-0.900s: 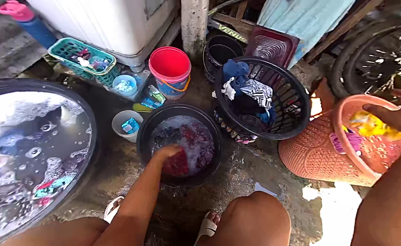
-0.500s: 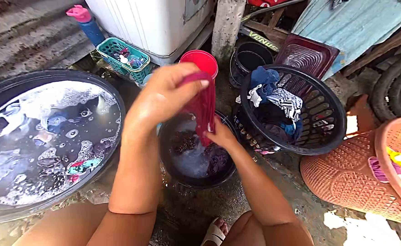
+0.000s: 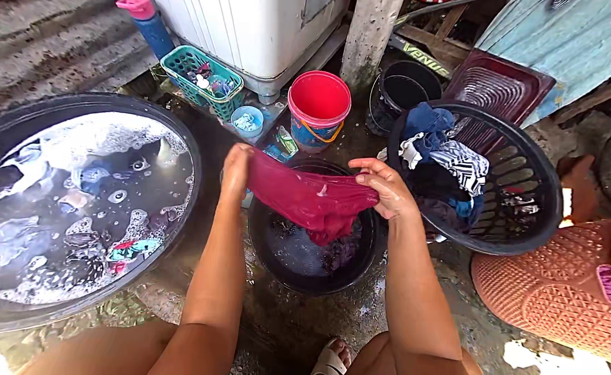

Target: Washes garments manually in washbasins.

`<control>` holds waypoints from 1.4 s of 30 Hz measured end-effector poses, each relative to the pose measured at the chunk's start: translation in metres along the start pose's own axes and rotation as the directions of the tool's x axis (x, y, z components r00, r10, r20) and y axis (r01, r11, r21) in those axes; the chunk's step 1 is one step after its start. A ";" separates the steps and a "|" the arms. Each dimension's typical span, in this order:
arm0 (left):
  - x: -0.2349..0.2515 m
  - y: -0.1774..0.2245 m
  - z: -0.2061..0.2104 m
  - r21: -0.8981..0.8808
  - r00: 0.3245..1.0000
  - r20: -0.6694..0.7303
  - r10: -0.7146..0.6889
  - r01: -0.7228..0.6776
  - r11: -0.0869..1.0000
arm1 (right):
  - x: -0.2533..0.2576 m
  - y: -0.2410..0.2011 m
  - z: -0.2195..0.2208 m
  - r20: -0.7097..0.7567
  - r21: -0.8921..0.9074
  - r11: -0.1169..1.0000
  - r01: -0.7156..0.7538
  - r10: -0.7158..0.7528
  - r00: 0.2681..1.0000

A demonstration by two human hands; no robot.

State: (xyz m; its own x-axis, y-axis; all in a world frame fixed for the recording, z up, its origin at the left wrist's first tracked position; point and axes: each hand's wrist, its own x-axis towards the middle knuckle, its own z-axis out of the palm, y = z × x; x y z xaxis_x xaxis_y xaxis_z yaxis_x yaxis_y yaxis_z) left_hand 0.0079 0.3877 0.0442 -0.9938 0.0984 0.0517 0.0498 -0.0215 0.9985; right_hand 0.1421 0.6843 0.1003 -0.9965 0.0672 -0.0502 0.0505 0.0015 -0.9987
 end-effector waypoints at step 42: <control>-0.091 0.030 0.148 -0.713 0.899 0.337 -0.279 0.437 0.548 | -0.028 0.065 0.032 -0.329 0.233 0.955 -0.182 0.254 0.910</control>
State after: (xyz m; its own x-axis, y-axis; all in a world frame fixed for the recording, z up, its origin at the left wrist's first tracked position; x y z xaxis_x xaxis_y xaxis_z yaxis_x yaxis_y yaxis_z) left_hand 0.1150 0.5257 0.0723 -0.8739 0.4300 -0.2265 -0.4783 -0.6784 0.5576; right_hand 0.1710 0.6502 0.0368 -0.8715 0.3899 -0.2974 0.2142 -0.2428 -0.9461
